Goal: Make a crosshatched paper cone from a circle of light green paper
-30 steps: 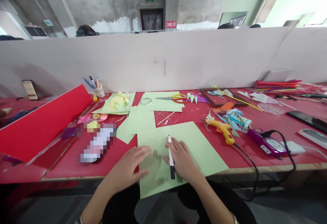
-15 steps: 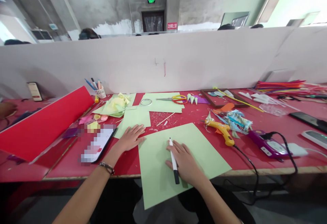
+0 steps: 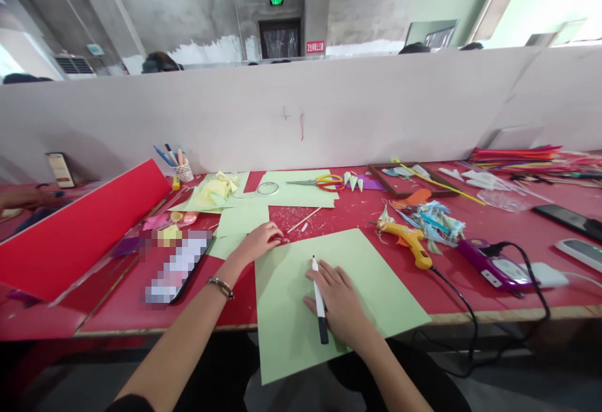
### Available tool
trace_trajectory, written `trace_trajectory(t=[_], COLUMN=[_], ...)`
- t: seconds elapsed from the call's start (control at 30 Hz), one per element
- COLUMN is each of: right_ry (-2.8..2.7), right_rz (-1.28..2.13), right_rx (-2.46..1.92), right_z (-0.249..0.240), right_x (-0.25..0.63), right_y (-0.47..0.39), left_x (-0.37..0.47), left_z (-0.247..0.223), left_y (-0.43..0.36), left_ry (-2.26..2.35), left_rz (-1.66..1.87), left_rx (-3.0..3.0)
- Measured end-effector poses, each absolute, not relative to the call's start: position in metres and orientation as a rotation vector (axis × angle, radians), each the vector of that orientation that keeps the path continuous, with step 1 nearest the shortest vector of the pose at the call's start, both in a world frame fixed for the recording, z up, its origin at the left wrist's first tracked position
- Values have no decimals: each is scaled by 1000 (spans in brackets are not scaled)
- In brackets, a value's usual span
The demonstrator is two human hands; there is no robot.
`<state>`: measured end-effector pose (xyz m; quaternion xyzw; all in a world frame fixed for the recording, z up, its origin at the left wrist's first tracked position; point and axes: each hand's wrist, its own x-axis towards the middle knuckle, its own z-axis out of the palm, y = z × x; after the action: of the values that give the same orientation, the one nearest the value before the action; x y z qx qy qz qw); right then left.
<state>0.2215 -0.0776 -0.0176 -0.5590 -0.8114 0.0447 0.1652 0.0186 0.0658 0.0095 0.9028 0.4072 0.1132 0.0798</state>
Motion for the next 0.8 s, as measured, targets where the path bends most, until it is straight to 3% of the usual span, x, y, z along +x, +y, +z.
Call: trace_trajectory(t=[0.27, 0.6, 0.8], right_ry=[-2317, -2291, -2298], right_rz=[158, 135, 120], right_rx=[-1612, -1587, -1578], right_z=[-14, -15, -16], right_x=[227, 226, 226], right_y=[-82, -82, -82], left_x=[24, 23, 21], left_z=[14, 72, 69], left_y=[84, 155, 163], left_ry=[1226, 1593, 1428], left_rz=[338, 557, 281], left_rx=[2660, 2582, 2607])
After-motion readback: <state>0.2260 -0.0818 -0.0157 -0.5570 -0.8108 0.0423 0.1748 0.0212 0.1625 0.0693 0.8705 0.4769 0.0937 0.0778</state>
